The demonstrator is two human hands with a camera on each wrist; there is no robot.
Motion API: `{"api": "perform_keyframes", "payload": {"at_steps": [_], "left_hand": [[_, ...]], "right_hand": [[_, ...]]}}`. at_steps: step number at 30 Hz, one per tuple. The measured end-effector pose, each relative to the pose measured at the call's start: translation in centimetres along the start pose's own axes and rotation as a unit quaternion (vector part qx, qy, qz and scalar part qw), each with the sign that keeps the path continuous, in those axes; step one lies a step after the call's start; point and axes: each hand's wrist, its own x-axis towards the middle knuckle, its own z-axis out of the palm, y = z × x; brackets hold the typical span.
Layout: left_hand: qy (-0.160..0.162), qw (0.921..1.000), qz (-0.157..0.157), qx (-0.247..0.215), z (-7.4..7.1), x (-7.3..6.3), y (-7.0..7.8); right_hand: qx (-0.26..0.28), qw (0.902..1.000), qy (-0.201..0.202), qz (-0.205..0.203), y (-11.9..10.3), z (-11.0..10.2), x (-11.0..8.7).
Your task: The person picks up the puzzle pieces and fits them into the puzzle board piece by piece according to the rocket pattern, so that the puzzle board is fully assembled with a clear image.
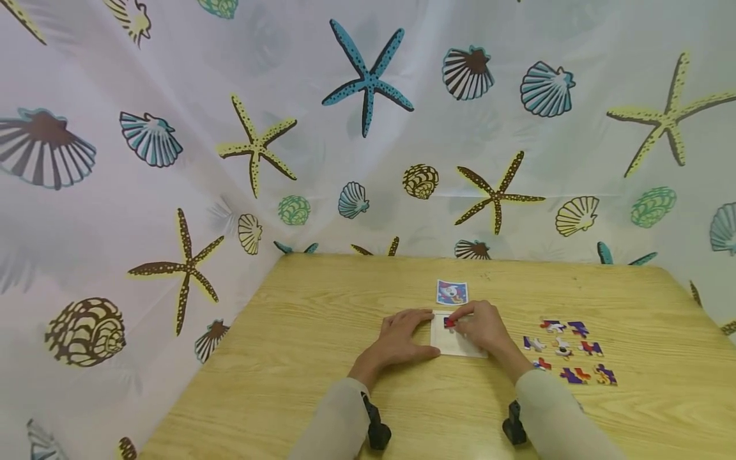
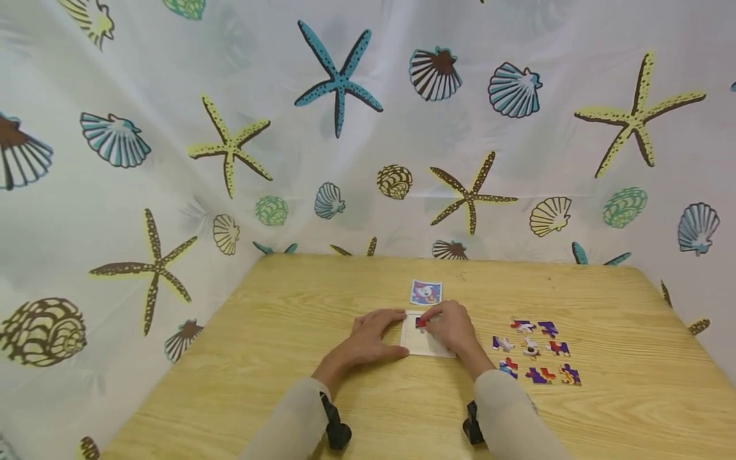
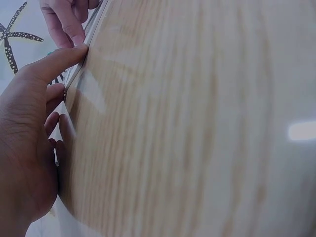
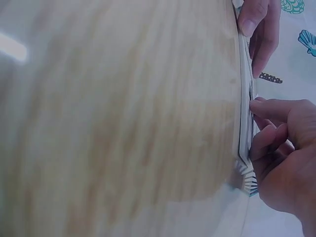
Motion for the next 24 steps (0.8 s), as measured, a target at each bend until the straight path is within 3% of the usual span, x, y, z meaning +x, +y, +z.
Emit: {"api": "perform_keyframes", "payload": {"at_steps": [24], "left_hand": [[0.002,0.9999,0.003,-0.010,-0.1,-0.2,0.0]], "right_hand": [[-0.012,0.9999,0.002,-0.012,-1.2,1.4,0.3]]}}
